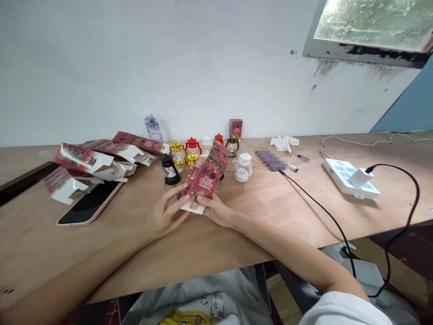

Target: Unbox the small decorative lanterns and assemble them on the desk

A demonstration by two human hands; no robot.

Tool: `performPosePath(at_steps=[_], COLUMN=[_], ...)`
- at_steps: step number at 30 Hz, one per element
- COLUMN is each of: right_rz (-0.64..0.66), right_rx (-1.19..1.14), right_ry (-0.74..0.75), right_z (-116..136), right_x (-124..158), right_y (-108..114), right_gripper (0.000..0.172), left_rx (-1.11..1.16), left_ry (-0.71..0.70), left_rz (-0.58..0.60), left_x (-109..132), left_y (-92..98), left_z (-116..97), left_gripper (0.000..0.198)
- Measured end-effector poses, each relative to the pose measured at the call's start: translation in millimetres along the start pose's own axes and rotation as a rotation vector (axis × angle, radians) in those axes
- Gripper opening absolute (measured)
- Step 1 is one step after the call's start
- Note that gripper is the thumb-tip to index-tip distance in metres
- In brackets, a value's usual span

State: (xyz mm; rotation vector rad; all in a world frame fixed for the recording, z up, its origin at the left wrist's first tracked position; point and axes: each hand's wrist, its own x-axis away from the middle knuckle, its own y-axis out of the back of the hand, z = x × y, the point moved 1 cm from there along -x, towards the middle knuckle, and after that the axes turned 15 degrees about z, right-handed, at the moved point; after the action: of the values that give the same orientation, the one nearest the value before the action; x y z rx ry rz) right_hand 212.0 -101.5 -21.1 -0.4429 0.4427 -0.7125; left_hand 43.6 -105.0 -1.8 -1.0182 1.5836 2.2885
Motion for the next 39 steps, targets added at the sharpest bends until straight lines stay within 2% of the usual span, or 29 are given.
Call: performPosePath(at_steps=[2,5,12,16,19,23,30,34,39], right_rz=[-0.009,-0.022,-0.040,-0.048,-0.037,-0.051,-0.072,-0.121,-0.103], right_rx=[0.020,0.045,0.058,0.049,0.025,0.018,0.154,0.296,0.306], right_ry=[-0.007,-0.031,0.015,0.016,0.007,0.014,0.019,0.049,0.114], right_z=[-0.2,0.0,-2.5,-2.2,-0.2,2.7,3.1,5.1,7.8], right_x=[0.2,0.1,-0.2,0.2,-0.5,-1.2,-1.7,-3.0,-2.7], right_y=[1.9,3.0,-3.5,-3.8,-1.2,3.2,8.8,6.9,1.9], right_gripper=[0.047,0.049,0.035,0.040,0.044,0.048,0.038,0.047,0.063], left_rx=[0.001,0.034,0.106,0.082,0.029,-0.063,-0.382,-0.477,-0.425], left_ry=[-0.049,-0.068,-0.014,0.049,0.106,0.125,0.044,-0.001,0.022], left_rz=[0.040,0.039,-0.051,-0.060,-0.064,-0.061,-0.021,-0.030,-0.065], left_x=[-0.1,-0.9,-2.0,0.4,2.9,4.0,-3.1,-6.0,-9.0], left_y=[-1.7,-4.8,-5.3,-6.2,-7.0,-4.4,9.5,12.5,9.9], left_z=[-1.3,-2.4,-3.3,-1.1,3.2,8.9,15.6,15.8,7.4], left_gripper=[0.072,0.073,0.073,0.072,0.068,0.053,0.032,0.022,0.029])
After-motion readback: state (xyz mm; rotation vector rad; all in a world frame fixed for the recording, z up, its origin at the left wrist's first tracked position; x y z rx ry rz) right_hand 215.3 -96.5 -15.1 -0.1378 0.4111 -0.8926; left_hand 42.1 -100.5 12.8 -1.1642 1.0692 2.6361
